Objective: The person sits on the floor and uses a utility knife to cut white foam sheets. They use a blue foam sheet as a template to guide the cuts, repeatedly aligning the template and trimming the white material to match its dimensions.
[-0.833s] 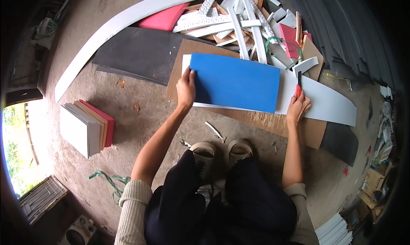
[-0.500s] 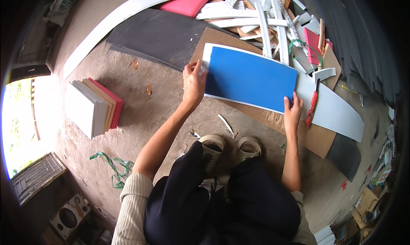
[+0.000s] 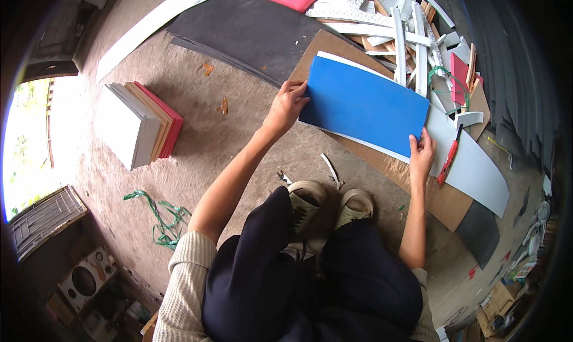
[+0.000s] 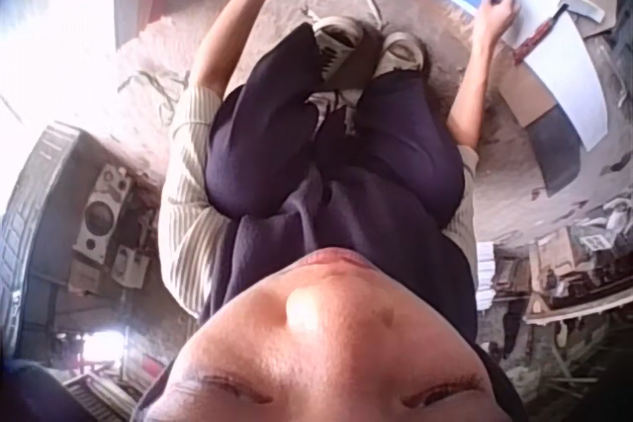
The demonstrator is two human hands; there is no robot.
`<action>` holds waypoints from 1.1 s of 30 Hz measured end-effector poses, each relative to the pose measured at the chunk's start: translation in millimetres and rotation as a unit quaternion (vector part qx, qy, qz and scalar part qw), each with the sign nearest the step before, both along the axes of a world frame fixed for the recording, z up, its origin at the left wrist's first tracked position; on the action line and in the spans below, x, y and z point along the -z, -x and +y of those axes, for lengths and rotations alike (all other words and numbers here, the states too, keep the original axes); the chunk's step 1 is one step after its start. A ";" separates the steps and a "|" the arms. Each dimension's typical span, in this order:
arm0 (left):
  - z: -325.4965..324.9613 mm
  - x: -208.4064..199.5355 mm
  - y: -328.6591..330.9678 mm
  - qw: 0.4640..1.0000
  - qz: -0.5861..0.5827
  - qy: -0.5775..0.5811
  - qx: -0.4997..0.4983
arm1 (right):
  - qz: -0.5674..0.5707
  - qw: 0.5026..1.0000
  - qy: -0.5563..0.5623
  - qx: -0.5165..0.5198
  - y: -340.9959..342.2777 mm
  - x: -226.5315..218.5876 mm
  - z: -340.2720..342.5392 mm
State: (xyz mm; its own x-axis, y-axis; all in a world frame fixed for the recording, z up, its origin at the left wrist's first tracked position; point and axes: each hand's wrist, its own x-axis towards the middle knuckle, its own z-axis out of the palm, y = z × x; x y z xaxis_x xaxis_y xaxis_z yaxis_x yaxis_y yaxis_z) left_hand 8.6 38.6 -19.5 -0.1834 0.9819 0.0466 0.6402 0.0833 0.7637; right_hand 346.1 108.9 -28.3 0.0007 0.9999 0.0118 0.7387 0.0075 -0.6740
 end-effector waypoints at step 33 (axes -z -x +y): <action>-21.9 -19.5 -10.3 0.995 0.035 -0.049 0.084 | 0.161 0.978 0.127 -0.032 -29.1 -0.2 15.1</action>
